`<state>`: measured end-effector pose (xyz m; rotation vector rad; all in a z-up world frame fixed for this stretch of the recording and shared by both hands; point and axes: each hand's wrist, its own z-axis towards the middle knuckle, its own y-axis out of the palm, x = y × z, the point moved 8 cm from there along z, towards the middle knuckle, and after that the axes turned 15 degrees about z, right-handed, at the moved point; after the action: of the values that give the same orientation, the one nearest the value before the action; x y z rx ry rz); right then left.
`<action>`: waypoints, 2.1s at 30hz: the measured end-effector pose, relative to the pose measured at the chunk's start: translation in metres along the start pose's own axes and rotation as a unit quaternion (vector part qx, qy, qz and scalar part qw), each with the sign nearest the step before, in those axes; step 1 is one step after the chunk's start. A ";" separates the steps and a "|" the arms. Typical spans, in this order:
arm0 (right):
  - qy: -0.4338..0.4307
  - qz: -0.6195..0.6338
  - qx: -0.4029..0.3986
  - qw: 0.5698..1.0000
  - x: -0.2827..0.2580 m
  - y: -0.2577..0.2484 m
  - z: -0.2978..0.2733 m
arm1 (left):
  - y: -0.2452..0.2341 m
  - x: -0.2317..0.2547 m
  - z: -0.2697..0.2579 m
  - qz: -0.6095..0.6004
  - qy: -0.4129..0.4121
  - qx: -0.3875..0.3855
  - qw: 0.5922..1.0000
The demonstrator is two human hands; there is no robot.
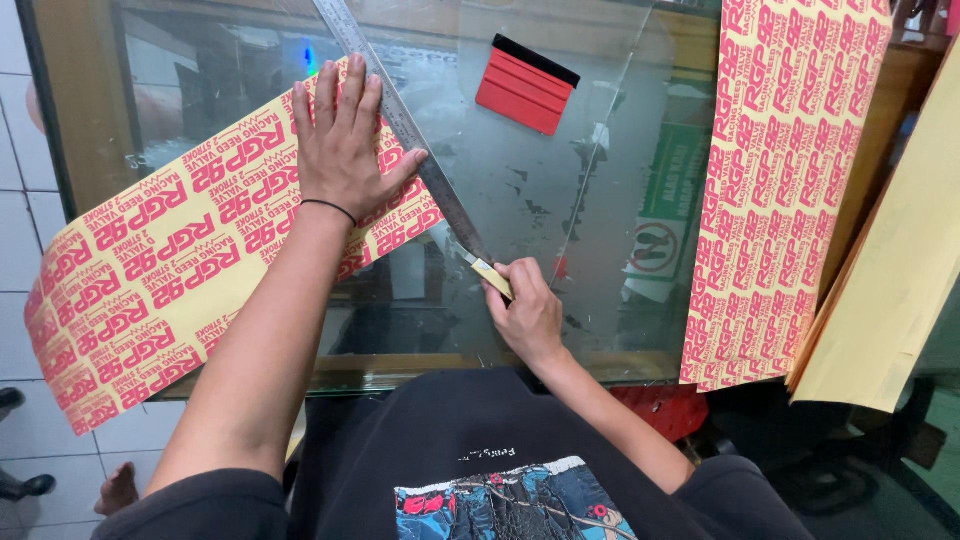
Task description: The person uses a metal ruler and a utility knife to cut a sheet of red and yellow stickers on a glass table. After cutting, the person uses a red squeegee to smooth the sticker sheet onto the glass surface.
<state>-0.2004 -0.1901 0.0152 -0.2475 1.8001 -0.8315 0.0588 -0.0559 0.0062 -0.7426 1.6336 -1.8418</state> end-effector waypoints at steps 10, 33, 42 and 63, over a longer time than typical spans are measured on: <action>-0.002 -0.003 -0.010 1.000 0.000 0.003 -0.001 | 0.000 -0.001 0.000 -0.008 -0.003 -0.005 1.000; -0.182 0.000 -0.072 0.981 -0.091 0.076 0.240 | 0.026 -0.002 0.004 0.044 -0.016 -0.089 0.995; -0.199 0.023 -0.090 0.976 -0.083 0.072 0.199 | 0.033 -0.001 0.004 0.090 -0.009 -0.064 0.994; 0.045 -0.068 -0.105 0.991 -0.017 -0.002 0.030 | 0.032 -0.005 0.001 0.040 -0.032 -0.137 0.989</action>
<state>-0.1670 -0.1950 0.0245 -0.4801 1.9751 -0.7569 0.0651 -0.0562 -0.0256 -0.8279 1.8688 -1.5392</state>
